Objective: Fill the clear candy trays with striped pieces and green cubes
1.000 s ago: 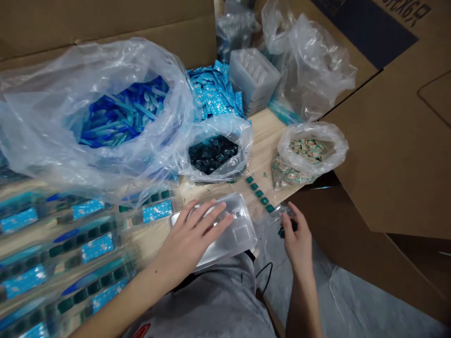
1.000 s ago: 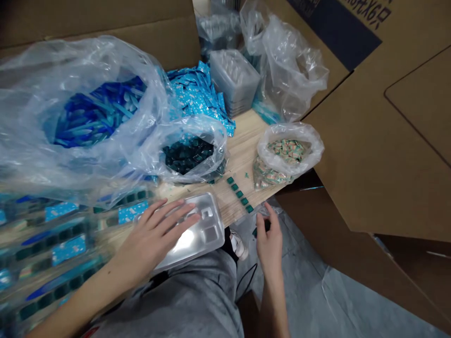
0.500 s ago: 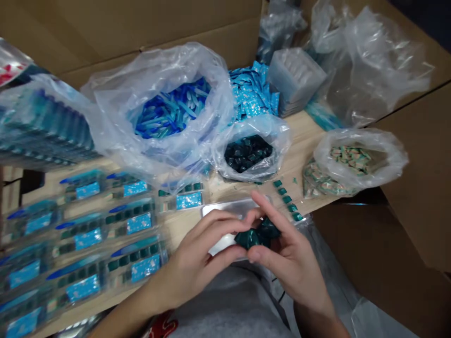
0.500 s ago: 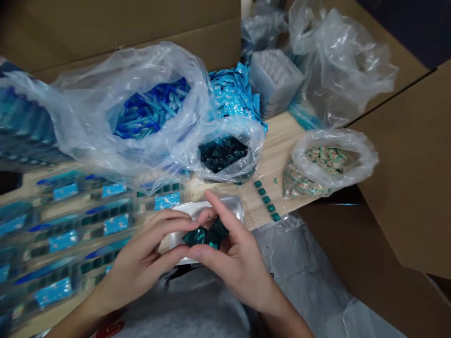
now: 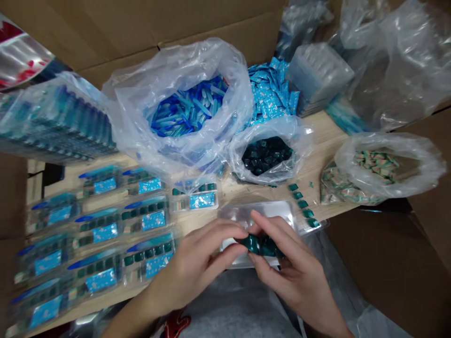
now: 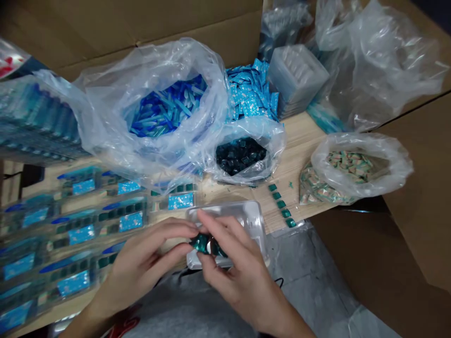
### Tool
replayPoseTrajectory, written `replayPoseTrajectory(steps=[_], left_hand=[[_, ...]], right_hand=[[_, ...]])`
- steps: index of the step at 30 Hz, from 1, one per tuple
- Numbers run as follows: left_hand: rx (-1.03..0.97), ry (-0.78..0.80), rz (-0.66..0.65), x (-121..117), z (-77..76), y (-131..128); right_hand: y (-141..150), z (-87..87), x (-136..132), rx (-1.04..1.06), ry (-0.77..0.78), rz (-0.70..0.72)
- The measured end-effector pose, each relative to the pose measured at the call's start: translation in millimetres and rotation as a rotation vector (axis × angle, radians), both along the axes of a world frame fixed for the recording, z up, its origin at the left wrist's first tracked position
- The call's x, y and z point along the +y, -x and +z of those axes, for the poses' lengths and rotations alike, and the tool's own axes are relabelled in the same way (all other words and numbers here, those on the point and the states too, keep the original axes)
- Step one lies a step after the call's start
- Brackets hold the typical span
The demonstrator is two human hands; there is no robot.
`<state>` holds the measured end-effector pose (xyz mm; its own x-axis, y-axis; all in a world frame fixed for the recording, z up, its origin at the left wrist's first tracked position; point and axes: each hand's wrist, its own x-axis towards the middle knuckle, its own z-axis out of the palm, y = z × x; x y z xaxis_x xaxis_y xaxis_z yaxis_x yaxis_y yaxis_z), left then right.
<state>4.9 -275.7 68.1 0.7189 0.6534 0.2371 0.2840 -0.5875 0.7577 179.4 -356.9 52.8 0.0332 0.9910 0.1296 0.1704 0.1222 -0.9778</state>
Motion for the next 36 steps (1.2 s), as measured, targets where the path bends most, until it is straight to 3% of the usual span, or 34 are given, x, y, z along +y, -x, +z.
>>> replayPoseTrajectory(steps=[4, 6, 10, 14, 18, 21, 25, 27, 31, 36], left_hand=[[0.069, -0.53, -0.055, -5, -7.8, -1], [0.104, -0.622, -0.061, -7, -12.0, -2], [0.064, -0.45, -0.062, -9, -15.0, -4], [-0.04, -0.17, -0.09, -10, -16.2, -9], [-0.091, -0.199, -0.1, -11, -17.3, -17], [-0.096, -0.255, -0.056, -12, -14.7, -23], [-0.113, -0.008, -0.051, -13, -10.2, -24], [-0.101, 0.041, -0.07, -11, -10.0, -21], [-0.048, -0.045, 0.047, -3, -15.3, -10], [0.031, -0.103, 0.148, 5, -22.1, 3]], right_hand=[[0, -0.5, -2, -0.115, -0.016, 0.036], [-1, -1.5, -5, -0.135, 0.011, 0.067], [-3, -5.5, -12, -0.066, 0.063, 0.087], [-5, -9.2, -11, 0.251, 0.118, -0.073], [-5, -9.0, -11, 0.329, 0.113, -0.175], [-5, -8.0, -14, 0.275, 0.053, -0.198], [-12, -7.0, -21, 0.15, -0.012, -0.202], [-24, -7.1, -25, 0.054, -0.017, -0.211], [-56, -10.4, -26, -0.302, -0.049, -0.309], [-72, -17.1, -13, -0.542, -0.077, -0.149]])
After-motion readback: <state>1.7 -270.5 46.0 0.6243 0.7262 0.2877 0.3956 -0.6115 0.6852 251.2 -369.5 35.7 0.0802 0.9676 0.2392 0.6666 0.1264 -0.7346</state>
